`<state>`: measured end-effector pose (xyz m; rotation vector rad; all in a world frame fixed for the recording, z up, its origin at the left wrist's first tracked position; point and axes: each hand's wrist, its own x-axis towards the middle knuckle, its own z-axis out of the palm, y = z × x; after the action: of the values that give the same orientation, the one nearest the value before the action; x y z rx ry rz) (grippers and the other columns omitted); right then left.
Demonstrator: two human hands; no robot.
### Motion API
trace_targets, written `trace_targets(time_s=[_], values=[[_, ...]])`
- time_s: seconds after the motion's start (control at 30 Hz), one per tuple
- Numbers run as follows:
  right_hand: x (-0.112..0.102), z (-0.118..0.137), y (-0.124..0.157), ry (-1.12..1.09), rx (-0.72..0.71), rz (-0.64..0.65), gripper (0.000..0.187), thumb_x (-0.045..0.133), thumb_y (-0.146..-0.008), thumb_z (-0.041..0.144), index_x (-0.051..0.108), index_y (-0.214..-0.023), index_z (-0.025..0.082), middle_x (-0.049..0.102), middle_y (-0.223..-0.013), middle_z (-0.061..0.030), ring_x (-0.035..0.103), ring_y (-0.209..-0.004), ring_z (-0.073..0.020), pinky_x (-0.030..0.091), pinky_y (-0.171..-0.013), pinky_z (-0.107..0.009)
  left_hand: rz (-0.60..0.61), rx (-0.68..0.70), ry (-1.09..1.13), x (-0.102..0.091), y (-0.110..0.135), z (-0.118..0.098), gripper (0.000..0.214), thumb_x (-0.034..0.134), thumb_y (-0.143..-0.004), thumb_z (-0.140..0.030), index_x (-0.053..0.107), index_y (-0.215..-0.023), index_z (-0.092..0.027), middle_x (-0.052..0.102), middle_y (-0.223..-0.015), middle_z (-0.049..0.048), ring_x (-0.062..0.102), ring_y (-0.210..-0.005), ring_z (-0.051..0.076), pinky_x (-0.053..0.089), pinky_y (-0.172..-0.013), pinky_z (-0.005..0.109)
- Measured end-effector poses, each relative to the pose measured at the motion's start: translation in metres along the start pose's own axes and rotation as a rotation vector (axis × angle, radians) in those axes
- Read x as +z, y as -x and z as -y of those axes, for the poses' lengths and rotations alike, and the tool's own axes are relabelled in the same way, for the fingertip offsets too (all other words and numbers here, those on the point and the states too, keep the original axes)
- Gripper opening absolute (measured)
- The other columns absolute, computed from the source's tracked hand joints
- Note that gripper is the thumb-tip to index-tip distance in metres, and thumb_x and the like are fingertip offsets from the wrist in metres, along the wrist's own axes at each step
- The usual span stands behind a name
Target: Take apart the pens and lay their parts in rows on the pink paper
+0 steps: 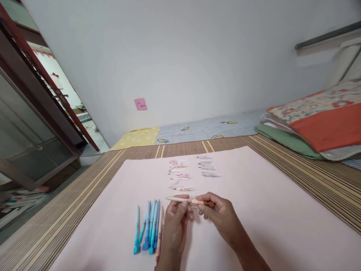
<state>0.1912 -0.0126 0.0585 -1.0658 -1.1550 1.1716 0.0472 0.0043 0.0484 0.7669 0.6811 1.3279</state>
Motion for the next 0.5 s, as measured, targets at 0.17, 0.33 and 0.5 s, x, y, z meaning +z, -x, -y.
trace_targets(time_s=[0.17,0.33,0.5], values=[[0.000,-0.002,-0.002,0.008,0.005,-0.018,0.030,0.074,-0.073,0.042,0.073,-0.089,0.018,0.066,-0.071,-0.0024,0.060,-0.070,-0.0180,0.047,-0.062,-0.028,-0.094,-0.006,-0.038,0.000,-0.001,0.010,0.029,0.084,-0.068,-0.038,0.068,-0.079,-0.016,0.060,-0.059,-0.0008,0.050,-0.049,0.010,0.036,-0.048,0.022],[-0.005,0.001,-0.002,0.018,0.026,0.016,0.042,0.069,-0.078,0.051,0.069,-0.101,0.016,0.066,-0.069,-0.0031,0.061,-0.065,-0.0183,0.050,-0.060,-0.031,0.077,-0.027,-0.304,-0.007,-0.020,-0.058,0.025,0.088,-0.053,-0.015,0.071,-0.071,-0.019,0.065,-0.064,0.0017,0.059,-0.058,0.017,0.041,-0.052,0.026],[-0.015,-0.004,-0.003,-0.025,0.020,0.013,0.038,0.073,-0.076,0.046,0.064,-0.100,0.017,0.067,-0.075,-0.0033,0.063,-0.065,-0.0177,0.050,-0.059,-0.031,0.418,-0.268,-0.712,-0.003,-0.054,-0.154,0.040,0.078,-0.041,0.015,0.073,-0.066,-0.016,0.070,-0.069,0.0047,0.064,-0.065,0.020,0.039,-0.058,0.026]])
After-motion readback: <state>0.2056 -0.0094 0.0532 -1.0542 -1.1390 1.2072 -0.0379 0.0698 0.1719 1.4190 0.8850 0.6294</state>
